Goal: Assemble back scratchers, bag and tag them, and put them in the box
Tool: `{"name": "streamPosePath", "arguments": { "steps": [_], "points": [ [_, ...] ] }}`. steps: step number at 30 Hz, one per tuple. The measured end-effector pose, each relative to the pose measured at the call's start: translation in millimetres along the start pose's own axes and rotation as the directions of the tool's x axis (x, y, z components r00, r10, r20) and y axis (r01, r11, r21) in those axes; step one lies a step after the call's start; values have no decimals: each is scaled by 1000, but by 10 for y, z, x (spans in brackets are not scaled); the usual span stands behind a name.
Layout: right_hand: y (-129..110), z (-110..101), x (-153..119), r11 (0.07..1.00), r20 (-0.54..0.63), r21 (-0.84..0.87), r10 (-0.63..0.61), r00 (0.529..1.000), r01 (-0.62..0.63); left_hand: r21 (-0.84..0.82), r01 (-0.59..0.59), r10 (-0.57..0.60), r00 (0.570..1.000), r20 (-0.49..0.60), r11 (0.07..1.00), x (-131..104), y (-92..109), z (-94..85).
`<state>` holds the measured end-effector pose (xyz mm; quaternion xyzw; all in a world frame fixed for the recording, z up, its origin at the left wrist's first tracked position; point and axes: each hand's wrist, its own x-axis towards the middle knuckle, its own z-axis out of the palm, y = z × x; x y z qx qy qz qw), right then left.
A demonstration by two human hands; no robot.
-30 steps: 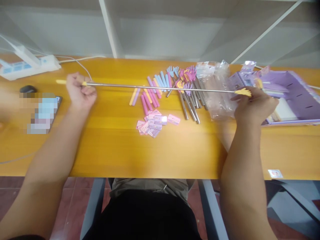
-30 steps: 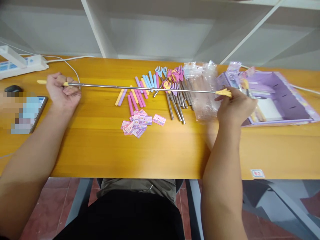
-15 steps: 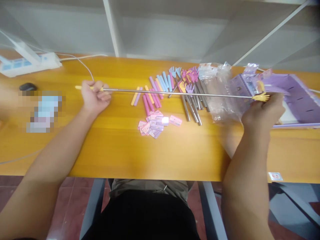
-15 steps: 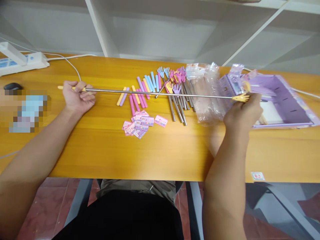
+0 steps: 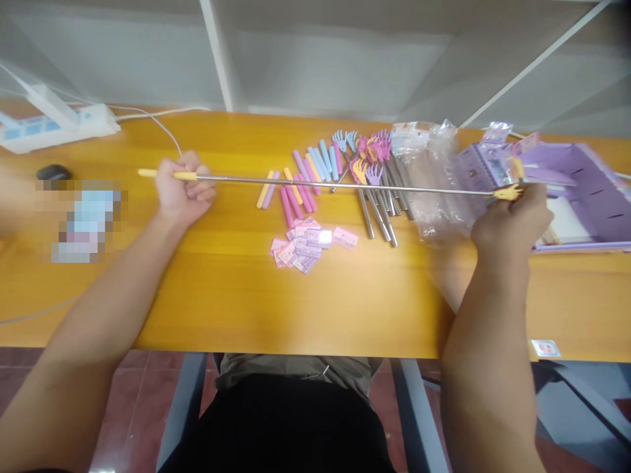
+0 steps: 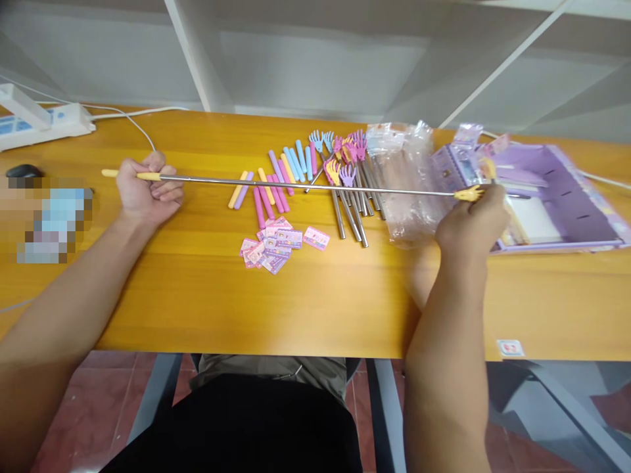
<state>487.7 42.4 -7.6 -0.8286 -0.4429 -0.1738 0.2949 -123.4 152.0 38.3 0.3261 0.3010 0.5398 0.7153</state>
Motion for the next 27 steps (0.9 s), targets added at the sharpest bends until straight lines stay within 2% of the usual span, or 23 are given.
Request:
{"name": "streamPosePath", "arguments": {
  "steps": [2,3,6,8,11,14,17,19,21,23,27],
  "points": [
    [-169,-80,-46,992,43,-57,111,993,-108,-9,14,-14,1000,16,1000,-48,-39,89],
    [-297,-131,-93,990,81,-79,120,989,-114,-9,22,-22,1000,22,1000,-89,-71,159],
    [-820,-289,-358,993,220,-113,8,975,17,23,50,-51,998,43,998,-292,-213,453],
    [-1225,-377,-628,980,304,-124,-111,946,155,53,41,-44,998,51,998,-476,-345,675],
    [-1762,-480,-1078,911,424,-99,-324,846,399,101,26,-35,995,93,995,-755,-585,938],
    [-2080,-559,-1457,801,486,1,-524,700,599,136,-14,-7,987,158,991,-959,-827,1051],
    [-2164,-596,-1687,688,496,115,-665,559,717,169,-88,41,963,266,982,-1039,-987,1029],
    [-2140,-591,-1740,640,477,165,-718,507,750,189,-131,65,945,321,973,-1027,-1026,964],
    [-2099,-568,-1729,621,435,204,-750,498,757,216,-148,60,928,369,965,-987,-1030,877],
    [-2068,-541,-1689,617,380,232,-769,513,752,238,-192,84,912,401,952,-942,-1033,791],
    [-2056,-516,-1645,613,304,232,-783,542,755,252,-396,281,876,393,883,-896,-1074,673]
  ]
}}
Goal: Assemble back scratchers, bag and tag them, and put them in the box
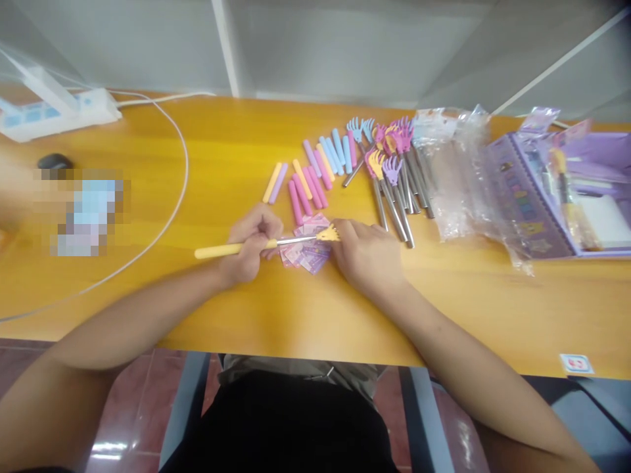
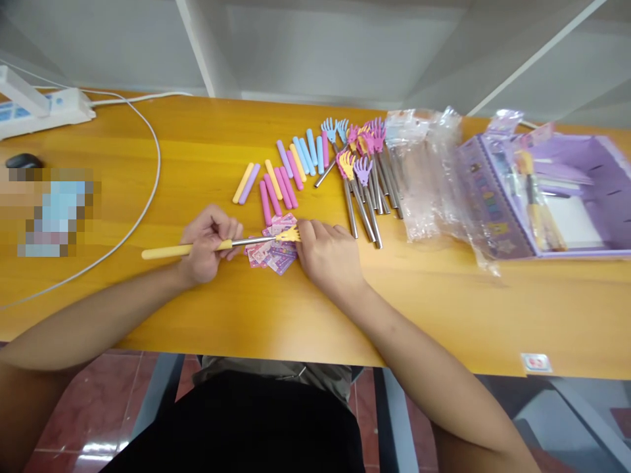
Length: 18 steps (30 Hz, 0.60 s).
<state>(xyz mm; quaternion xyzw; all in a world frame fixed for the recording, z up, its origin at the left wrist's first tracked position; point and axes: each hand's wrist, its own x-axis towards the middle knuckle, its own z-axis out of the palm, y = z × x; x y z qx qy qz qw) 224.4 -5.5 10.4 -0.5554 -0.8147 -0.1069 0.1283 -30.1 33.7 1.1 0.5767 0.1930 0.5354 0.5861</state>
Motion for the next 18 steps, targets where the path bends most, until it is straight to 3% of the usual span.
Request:
{"name": "streamPosePath", "arguments": {
  "steps": [3,6,12,18],
  "points": [
    [18,-3,4,1000,-2,-5,13,1000,-13,67,-55,56,998,-12,996,-14,-38,-37],
    [84,-13,9,1000,-15,11,26,1000,-26,137,-28,27,1000,7,990,0,-56,-71],
    [192,-29,8,995,-19,73,71,997,-70,98,-20,26,997,-68,995,75,-26,-82],
    [230,-33,-26,990,-27,133,45,999,-41,106,112,-105,992,-66,988,119,-21,-138]
  ]
}}
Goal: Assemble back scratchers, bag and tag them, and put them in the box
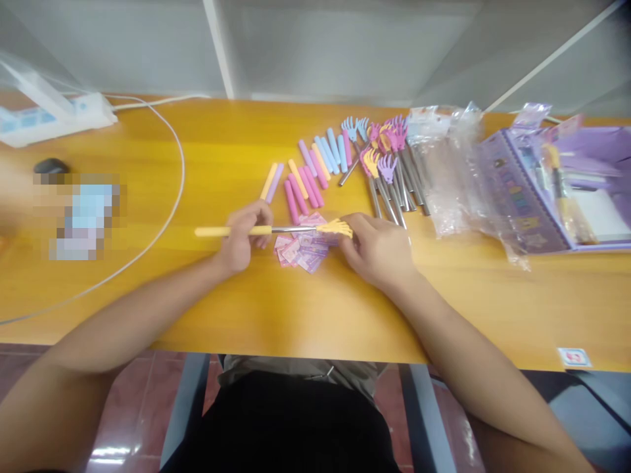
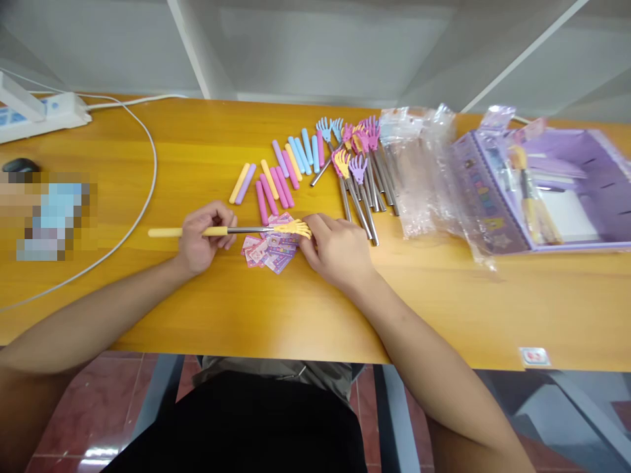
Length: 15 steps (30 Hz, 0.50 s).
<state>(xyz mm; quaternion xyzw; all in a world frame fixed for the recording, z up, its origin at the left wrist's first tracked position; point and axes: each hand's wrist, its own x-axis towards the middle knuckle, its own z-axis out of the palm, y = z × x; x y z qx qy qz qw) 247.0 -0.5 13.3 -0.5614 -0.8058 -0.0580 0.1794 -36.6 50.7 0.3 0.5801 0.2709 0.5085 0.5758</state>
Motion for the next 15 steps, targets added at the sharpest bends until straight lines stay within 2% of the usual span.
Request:
{"name": "streamPosePath", "arguments": {
  "steps": [3,6,9,12,15],
  "points": [
    [47,-4,0,1000,26,-4,-3,1000,3,31,67,-67,998,18,997,13,-9,-24],
    [79,-11,11,999,88,-33,-18,996,21,61,74,-75,997,18,995,26,13,-4],
    [83,-21,23,996,113,-78,-22,993,31,78,88,-86,996,-28,993,39,48,43],
    [77,-35,30,994,122,-103,-28,992,40,88,156,-149,985,-82,984,41,64,72],
    [76,-45,35,995,136,-93,-25,990,38,103,193,-188,980,-64,976,32,58,65]
  ]
}}
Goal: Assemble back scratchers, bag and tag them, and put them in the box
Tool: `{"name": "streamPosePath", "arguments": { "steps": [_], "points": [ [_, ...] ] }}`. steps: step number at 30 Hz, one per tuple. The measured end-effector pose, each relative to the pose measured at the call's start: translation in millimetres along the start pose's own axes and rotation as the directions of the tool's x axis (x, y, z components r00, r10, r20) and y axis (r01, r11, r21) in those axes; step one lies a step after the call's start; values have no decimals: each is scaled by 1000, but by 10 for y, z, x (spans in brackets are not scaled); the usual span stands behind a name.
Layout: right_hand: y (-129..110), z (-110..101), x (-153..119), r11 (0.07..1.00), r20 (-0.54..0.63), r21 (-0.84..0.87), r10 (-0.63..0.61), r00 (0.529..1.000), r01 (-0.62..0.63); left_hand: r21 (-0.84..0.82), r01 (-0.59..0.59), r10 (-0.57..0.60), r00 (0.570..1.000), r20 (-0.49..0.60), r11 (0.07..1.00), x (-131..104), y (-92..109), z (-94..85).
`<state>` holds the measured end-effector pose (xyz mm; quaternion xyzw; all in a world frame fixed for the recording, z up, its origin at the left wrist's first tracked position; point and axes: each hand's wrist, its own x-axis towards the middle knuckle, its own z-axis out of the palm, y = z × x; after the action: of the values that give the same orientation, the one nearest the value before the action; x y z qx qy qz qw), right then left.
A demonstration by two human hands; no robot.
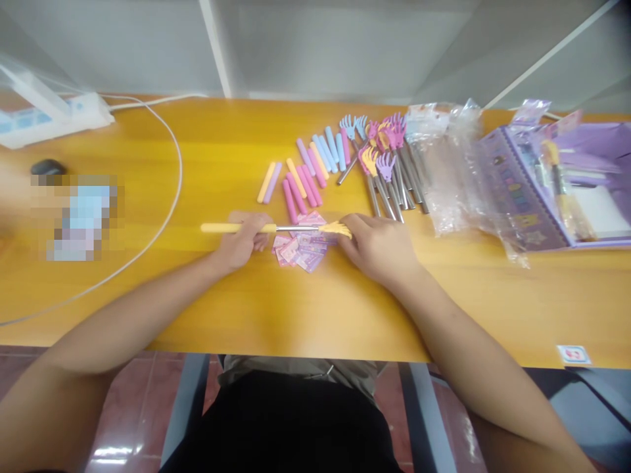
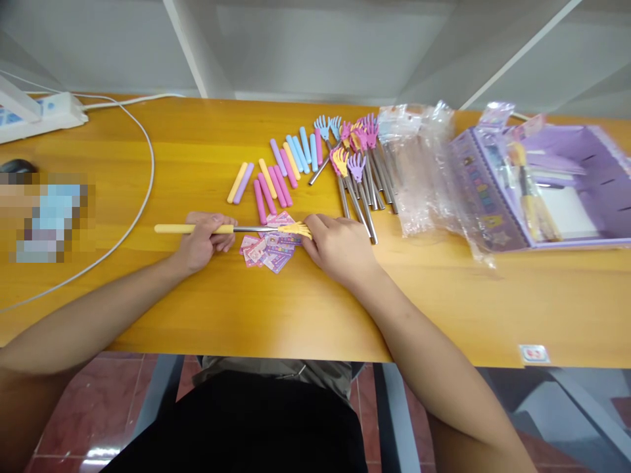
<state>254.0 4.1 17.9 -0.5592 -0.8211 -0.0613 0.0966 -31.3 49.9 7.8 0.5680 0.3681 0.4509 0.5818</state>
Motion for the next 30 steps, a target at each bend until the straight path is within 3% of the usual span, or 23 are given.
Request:
{"name": "streamPosePath", "arguments": {
  "steps": [11,20,30],
  "points": [
    [-3,13,9,999,36,35,-41,998,40,44,-5,4,999,34,999,10,-37,-44],
    [-38,5,-3,993,-40,61,-101,994,103,-93,53,-49,998,46,994,150,18,-98],
    [-80,-29,40,992,-3,36,-122,992,123,-113,42,-51,996,-78,993,231,78,-131]
  ]
}}
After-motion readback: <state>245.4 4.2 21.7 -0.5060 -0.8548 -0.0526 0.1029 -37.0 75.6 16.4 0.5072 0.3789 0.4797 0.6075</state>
